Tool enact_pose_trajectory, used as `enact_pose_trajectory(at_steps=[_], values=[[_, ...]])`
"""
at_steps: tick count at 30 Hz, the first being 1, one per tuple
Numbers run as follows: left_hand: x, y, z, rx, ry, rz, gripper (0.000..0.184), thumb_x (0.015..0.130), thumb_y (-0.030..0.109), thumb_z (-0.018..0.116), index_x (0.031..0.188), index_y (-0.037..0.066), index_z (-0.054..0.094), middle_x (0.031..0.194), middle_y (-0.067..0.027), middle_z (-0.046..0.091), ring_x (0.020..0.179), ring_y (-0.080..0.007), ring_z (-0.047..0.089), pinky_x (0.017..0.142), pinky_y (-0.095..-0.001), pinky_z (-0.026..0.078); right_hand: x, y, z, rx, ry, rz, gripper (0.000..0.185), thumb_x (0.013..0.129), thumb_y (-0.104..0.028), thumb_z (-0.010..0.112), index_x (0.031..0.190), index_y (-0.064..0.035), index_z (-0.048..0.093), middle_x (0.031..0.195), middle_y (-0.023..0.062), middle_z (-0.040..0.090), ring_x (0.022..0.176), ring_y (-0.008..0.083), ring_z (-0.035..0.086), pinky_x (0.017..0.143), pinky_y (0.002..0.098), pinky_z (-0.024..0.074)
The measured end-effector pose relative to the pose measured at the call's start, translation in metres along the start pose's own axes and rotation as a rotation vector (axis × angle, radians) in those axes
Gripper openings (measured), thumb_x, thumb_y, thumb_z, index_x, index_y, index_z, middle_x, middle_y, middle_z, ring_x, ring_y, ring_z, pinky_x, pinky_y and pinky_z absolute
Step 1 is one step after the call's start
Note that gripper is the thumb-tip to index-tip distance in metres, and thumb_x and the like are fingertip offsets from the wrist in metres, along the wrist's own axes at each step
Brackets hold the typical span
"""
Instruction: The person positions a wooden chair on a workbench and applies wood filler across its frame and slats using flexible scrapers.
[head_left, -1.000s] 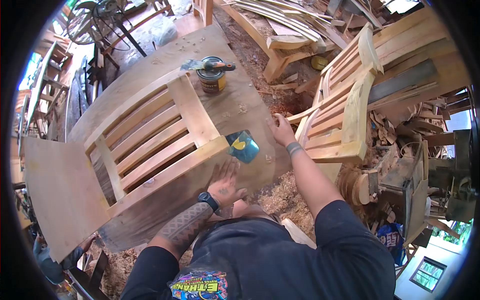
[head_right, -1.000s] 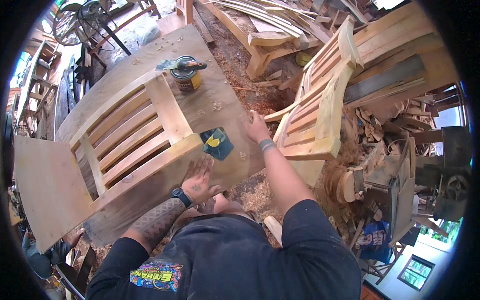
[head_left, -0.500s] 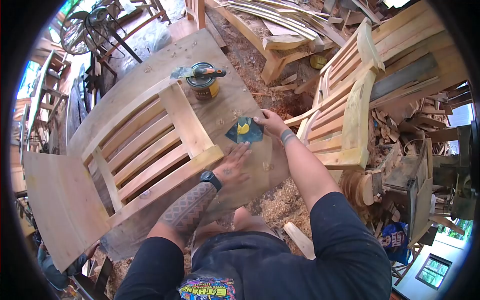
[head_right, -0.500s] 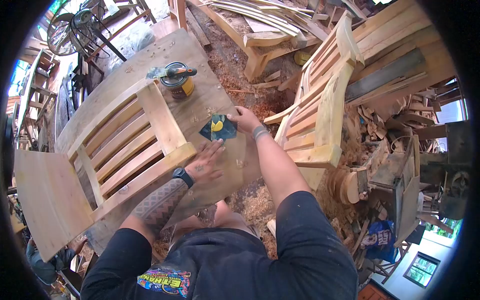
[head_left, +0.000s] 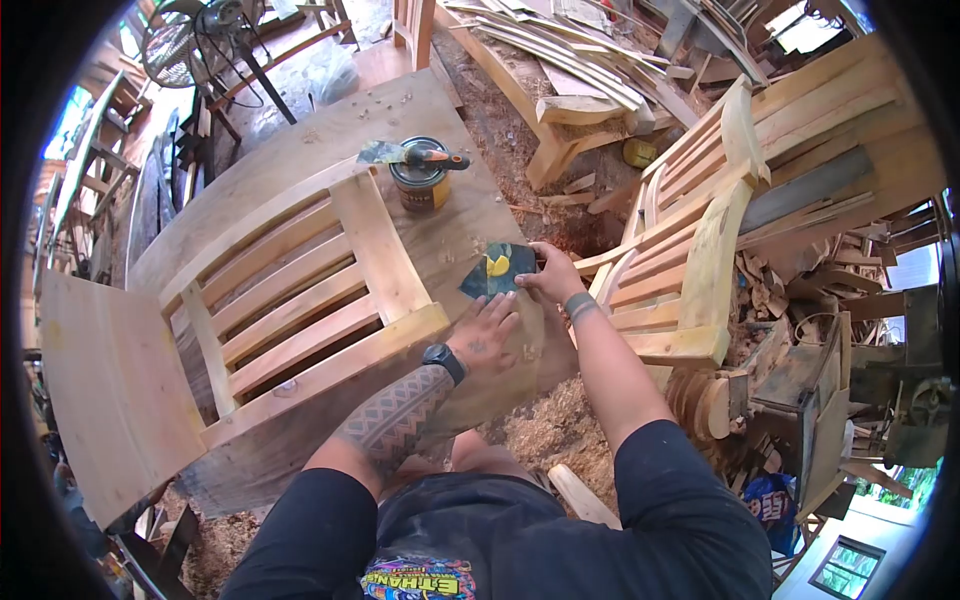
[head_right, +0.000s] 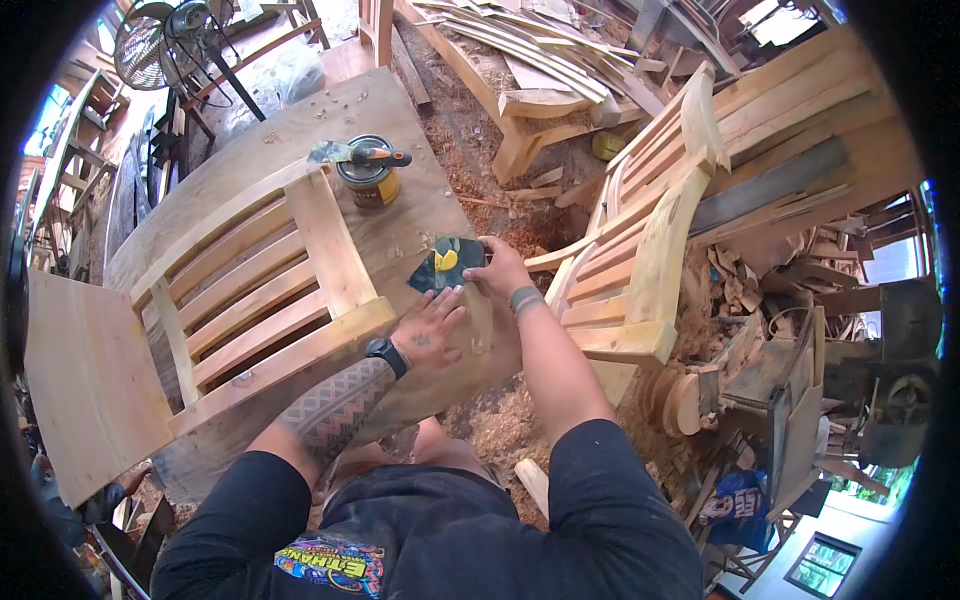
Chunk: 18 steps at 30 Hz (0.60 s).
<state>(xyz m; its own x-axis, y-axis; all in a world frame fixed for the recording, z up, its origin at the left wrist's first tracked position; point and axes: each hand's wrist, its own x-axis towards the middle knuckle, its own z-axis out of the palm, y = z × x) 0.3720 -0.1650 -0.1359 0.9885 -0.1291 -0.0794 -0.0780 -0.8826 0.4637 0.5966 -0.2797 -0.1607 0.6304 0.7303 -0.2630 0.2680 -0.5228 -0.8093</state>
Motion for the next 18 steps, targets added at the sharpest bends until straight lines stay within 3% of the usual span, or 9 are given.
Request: enact_pose_trajectory(at_steps=[4, 5, 8, 9, 12, 13, 15, 18], values=[[-0.006, 0.003, 0.001, -0.021, 0.001, 0.027, 0.075, 0.085, 0.044, 0.073, 0.145, 0.006, 0.048, 0.163, -0.0266, 0.033, 0.152, -0.042, 0.034, 0.125, -0.0547, 0.027, -0.015, -0.02, -0.006, -0.049, 0.205, -0.004, 0.06, 0.068, -0.013, 0.093, 0.118, -0.0021, 0.061, 0.1, 0.0119, 0.072, 0.097, 0.0225, 0.07, 0.092, 0.0367, 0.0557], [-0.01, 0.005, 0.003, -0.027, -0.011, 0.036, 0.074, 0.085, 0.043, 0.073, 0.145, 0.006, 0.049, 0.162, -0.0267, 0.035, 0.151, -0.042, 0.035, 0.125, -0.0543, 0.027, -0.013, -0.008, -0.007, 0.018, 0.225, -0.042, 0.044, 0.078, -0.01, 0.088, 0.11, -0.0026, 0.058, 0.097, 0.0088, 0.071, 0.087, 0.0196, 0.069, 0.081, 0.0354, 0.0575], [-0.022, 0.008, 0.029, -0.282, 0.067, 0.055, 0.071, 0.088, 0.042, 0.073, 0.145, 0.007, 0.051, 0.16, -0.0253, 0.04, 0.151, -0.0424, 0.035, 0.123, -0.0542, 0.032, -0.03, -0.01, -0.023, 0.599, 0.11, 0.212, 0.03, 0.088, -0.006, 0.08, 0.108, -0.0041, 0.058, 0.098, 0.0072, 0.071, 0.079, 0.0157, 0.069, 0.069, 0.0308, 0.057], [-0.029, 0.032, 0.007, -0.395, 0.124, -0.041, 0.06, 0.096, 0.035, 0.07, 0.143, 0.001, 0.054, 0.152, -0.0225, 0.051, 0.144, -0.0358, 0.048, 0.116, -0.0433, 0.043, -0.04, -0.016, -0.021, 0.796, 0.117, 0.161, 0.022, 0.094, -0.002, 0.073, 0.11, -0.0054, 0.058, 0.099, 0.0068, 0.072, 0.074, 0.0134, 0.068, 0.061, 0.0267, 0.0556], [-0.02, 0.054, 0.02, -1.577, 0.313, -0.529, 0.052, 0.105, 0.034, 0.063, 0.144, 0.001, 0.054, 0.144, -0.0125, 0.059, 0.13, -0.0229, 0.058, 0.104, -0.035, 0.05, -0.085, -0.058, 0.007, 1.274, 0.052, 0.258, 0.024, 0.096, -0.001, 0.071, 0.116, -0.0055, 0.059, 0.101, 0.0079, 0.072, 0.078, 0.0159, 0.071, 0.064, 0.0288, 0.0588], [-0.023, 0.068, -0.015, -1.791, 0.315, -0.626, 0.04, 0.11, 0.031, 0.056, 0.142, 0.008, 0.055, 0.137, -0.0026, 0.059, 0.12, -0.0137, 0.058, 0.1, -0.0367, 0.051, -0.094, -0.073, 0.021, 1.307, 0.051, 0.255, 0.024, 0.096, 0.0, 0.069, 0.118, -0.0055, 0.059, 0.103, 0.0081, 0.073, 0.08, 0.0164, 0.072, 0.065, 0.0292, 0.0597], [-0.024, 0.07, -0.018, -1.821, 0.415, -0.678, 0.036, 0.11, 0.032, 0.055, 0.137, 0.009, 0.058, 0.129, -0.003, 0.063, 0.117, -0.0148, 0.06, 0.098, -0.0379, 0.052, -0.111, -0.102, 0.037, 1.366, -0.022, 0.246, 0.028, 0.096, -0.001, 0.071, 0.122, -0.0052, 0.059, 0.104, 0.0072, 0.072, 0.084, 0.0167, 0.073, 0.068, 0.0295, 0.061], [-0.035, 0.065, -0.022, -1.84, 0.586, -0.683, 0.031, 0.111, 0.033, 0.054, 0.127, 0.008, 0.062, 0.116, -0.0054, 0.068, 0.108, -0.0187, 0.066, 0.096, -0.0403, 0.055, -0.111, -0.124, 0.055, 1.242, 0.047, 0.192, 0.032, 0.095, -0.003, 0.074, 0.122, -0.0049, 0.058, 0.104, 0.0064, 0.072, 0.084, 0.0155, 0.072, 0.069, 0.0291, 0.0608]])
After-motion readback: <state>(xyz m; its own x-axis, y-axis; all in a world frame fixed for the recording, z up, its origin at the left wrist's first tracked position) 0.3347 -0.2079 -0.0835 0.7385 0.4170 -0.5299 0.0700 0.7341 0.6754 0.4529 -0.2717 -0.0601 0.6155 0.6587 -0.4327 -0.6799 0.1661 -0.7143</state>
